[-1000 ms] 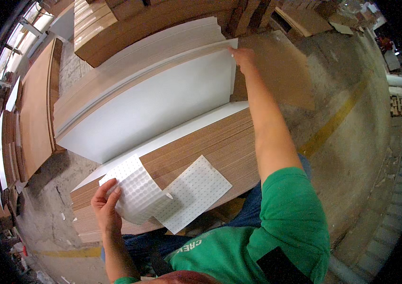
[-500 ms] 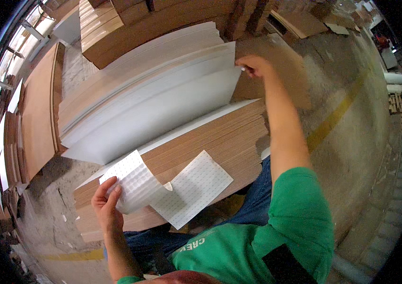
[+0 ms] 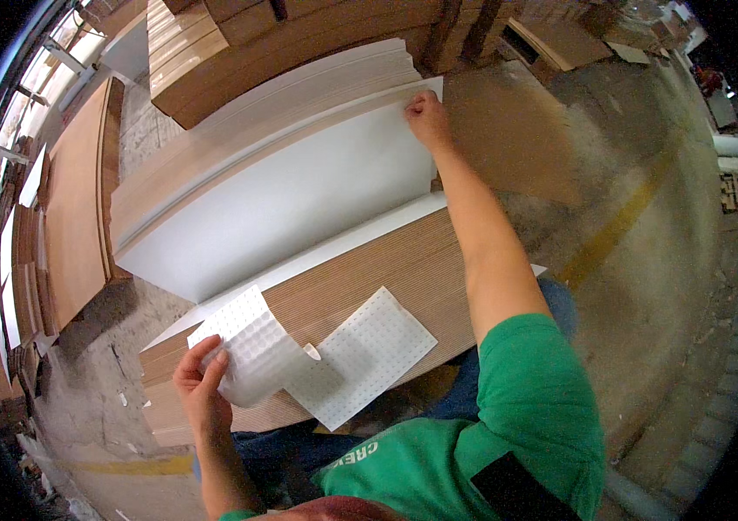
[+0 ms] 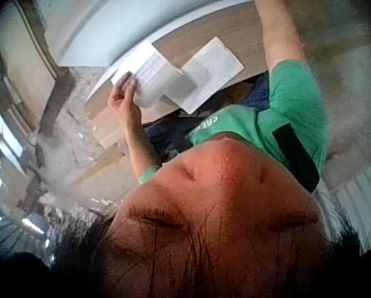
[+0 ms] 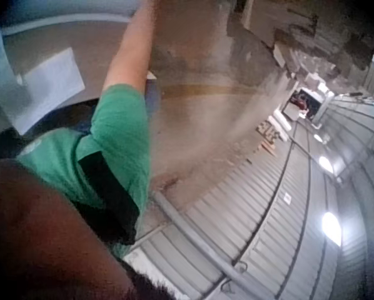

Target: The person sits on the floor in a warehouse and repeatedly peels individual labels from a roll to apply them to the edges of stacked white foam boards. The person handles the foam boards and the label roll by hand, placing the labels one by one onto the stack.

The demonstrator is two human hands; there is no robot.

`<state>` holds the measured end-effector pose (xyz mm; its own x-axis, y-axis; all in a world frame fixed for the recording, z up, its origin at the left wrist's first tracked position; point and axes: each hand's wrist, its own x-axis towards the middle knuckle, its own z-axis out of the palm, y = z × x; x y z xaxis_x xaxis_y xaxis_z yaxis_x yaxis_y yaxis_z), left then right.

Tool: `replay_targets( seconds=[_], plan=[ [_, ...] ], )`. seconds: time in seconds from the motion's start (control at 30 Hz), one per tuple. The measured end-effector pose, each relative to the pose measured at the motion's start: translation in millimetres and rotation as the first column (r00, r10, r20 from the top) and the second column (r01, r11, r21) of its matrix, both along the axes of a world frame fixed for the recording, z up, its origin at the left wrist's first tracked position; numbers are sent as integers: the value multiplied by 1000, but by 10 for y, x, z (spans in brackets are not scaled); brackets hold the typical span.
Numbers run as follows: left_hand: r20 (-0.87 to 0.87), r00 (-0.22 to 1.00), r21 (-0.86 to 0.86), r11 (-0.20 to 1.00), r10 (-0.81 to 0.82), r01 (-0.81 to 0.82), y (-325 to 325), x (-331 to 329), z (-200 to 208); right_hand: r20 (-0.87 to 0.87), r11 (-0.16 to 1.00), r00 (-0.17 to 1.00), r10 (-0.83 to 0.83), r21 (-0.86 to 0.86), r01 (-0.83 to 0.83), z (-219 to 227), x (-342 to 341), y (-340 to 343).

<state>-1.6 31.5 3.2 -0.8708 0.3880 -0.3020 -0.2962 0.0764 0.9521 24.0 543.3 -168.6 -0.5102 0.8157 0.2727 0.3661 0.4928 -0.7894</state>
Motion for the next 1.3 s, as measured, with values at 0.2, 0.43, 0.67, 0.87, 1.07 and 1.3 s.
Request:
replay_targets(
  seconds=[0.2, 0.43, 0.67, 0.87, 1.07, 1.3],
  plan=[
    [43, 999, -4, 1000, -8, 8, -26, -5, -1, 111, 976, 970, -216, -15, 219, -54, 205, 294],
    [13, 999, -53, 998, -33, 34, 23, -10, -33, 72, 897, 980, -183, -395, 197, 30, 236, 537],
    [-62, 998, -12, 1000, -18, 18, 0, 87, 46, 364, 891, 911, -194, -323, 319, 155, 179, 409],
    [-187, 982, 82, 995, -31, 47, -190, 41, 73, 666, 929, 745, -25, -260, 263, 722, 532, 15],
    [-185, 981, 152, 985, -55, 84, -48, 202, 265, 273, 973, 934, 229, -49, -224, 953, 825, -768],
    [-100, 984, 181, 970, -146, 163, -5, 363, 198, -710, 66, 541, 450, -578, -813, 1598, 1088, -2908]
  ],
)
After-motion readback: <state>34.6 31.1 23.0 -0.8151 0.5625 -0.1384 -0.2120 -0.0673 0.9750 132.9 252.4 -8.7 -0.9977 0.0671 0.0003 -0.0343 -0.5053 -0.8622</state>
